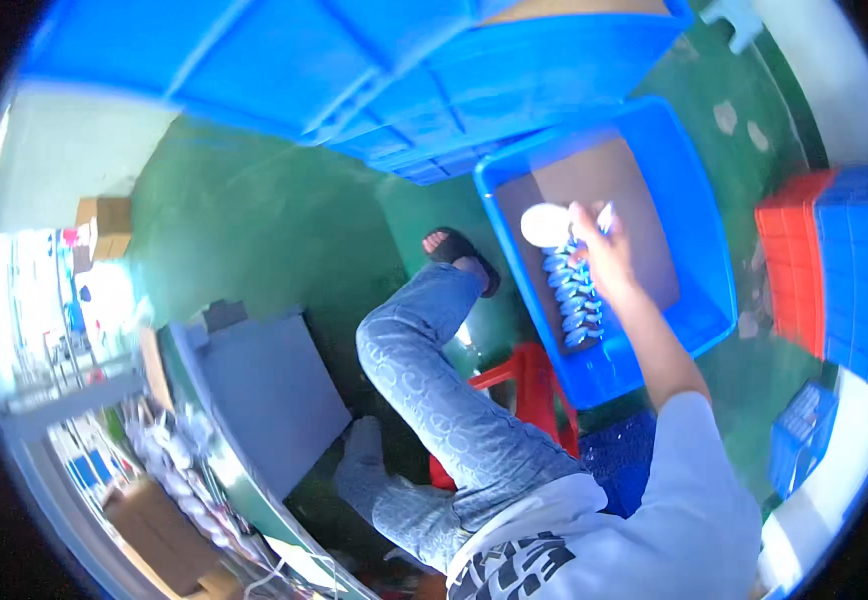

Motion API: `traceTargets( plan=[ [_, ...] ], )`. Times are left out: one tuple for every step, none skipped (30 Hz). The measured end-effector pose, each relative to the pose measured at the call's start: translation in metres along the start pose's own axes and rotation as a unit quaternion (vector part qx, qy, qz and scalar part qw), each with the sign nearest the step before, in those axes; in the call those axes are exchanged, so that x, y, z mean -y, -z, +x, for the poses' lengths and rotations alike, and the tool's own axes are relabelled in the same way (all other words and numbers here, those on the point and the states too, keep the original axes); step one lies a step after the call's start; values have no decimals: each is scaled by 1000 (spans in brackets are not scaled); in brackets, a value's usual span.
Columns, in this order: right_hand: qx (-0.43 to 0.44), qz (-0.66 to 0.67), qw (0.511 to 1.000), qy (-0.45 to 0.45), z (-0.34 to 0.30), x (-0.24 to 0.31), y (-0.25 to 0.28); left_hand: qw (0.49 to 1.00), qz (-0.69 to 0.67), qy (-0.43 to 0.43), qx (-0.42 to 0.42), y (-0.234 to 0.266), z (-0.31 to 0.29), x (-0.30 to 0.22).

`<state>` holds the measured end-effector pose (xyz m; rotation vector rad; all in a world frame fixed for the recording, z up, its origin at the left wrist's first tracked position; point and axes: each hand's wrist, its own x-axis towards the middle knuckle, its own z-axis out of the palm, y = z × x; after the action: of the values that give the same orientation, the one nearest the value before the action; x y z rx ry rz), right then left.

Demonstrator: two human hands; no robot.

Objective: Test handheld electronic devices by plugging in a charging cable and sorting them into bins based on functionality.

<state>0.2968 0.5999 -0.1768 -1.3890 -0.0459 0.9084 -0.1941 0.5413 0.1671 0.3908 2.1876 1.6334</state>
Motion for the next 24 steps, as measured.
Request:
traceTargets(
  plan=[
    [30,24,999,7,-23,-5,-4,1000,-18,7,-14,18,-9,-10],
    [61,9,998,-24,-50,6,-18,991,-58,-35,116,59,11,11],
    [101,-38,991,-75,-80,12,-38,993,16,-51,107,62,-16,15],
    [189,55,975,-102,-100,-5,-49,974,-17,-44,223,93,-7,31],
    [270,-62,953,-123,-135,14,-73,988,26,-40,148,107,-16,42],
    [339,-77,932,-105,-163,6,-89,989,-26,-3,144,126,-20,69],
    [386,-77,915,-89,-188,6,-103,984,-66,28,161,126,-14,83],
    [444,-72,890,-80,-216,-2,-117,985,-30,18,167,119,-25,90],
    [517,-82,851,-45,-242,-5,-130,986,-25,47,157,124,-30,104],
    [567,-86,819,-10,-270,-6,-145,979,-15,44,197,122,-41,100],
    [619,-59,783,11,-294,-15,-162,983,45,21,176,121,-44,102],
    [661,-32,749,25,-313,-24,-176,982,24,30,185,126,-44,103],
    [702,-70,708,-21,-327,-20,-190,983,1,32,183,131,-48,109],
    [728,-110,672,-85,-340,-19,-201,982,2,44,181,140,-50,115],
    [719,-80,685,-88,-356,-27,-210,977,-6,51,207,146,-48,119],
    [703,-99,694,-125,-373,-34,-217,978,-29,54,202,148,-47,121],
    [699,-141,691,-119,-391,-38,-225,977,-46,57,202,154,-47,124],
    [719,-200,661,-80,-407,-38,-235,978,-52,65,192,158,-46,129],
    [743,-264,615,-5,-420,-40,-244,976,-80,75,189,161,-43,134],
    [760,-314,562,88,-436,-35,-255,973,-106,83,187,163,-41,139],
    [772,-328,527,134,-447,-39,-261,972,-128,92,177,167,-41,147],
    [779,-343,493,180,-454,-42,-265,967,-159,97,172,169,-40,155],
    [778,-355,467,223,-459,-44,-270,963,-189,101,165,169,-38,161],
    [775,-350,457,261,-461,-47,-274,963,-193,111,151,167,-38,165]
  ],
)
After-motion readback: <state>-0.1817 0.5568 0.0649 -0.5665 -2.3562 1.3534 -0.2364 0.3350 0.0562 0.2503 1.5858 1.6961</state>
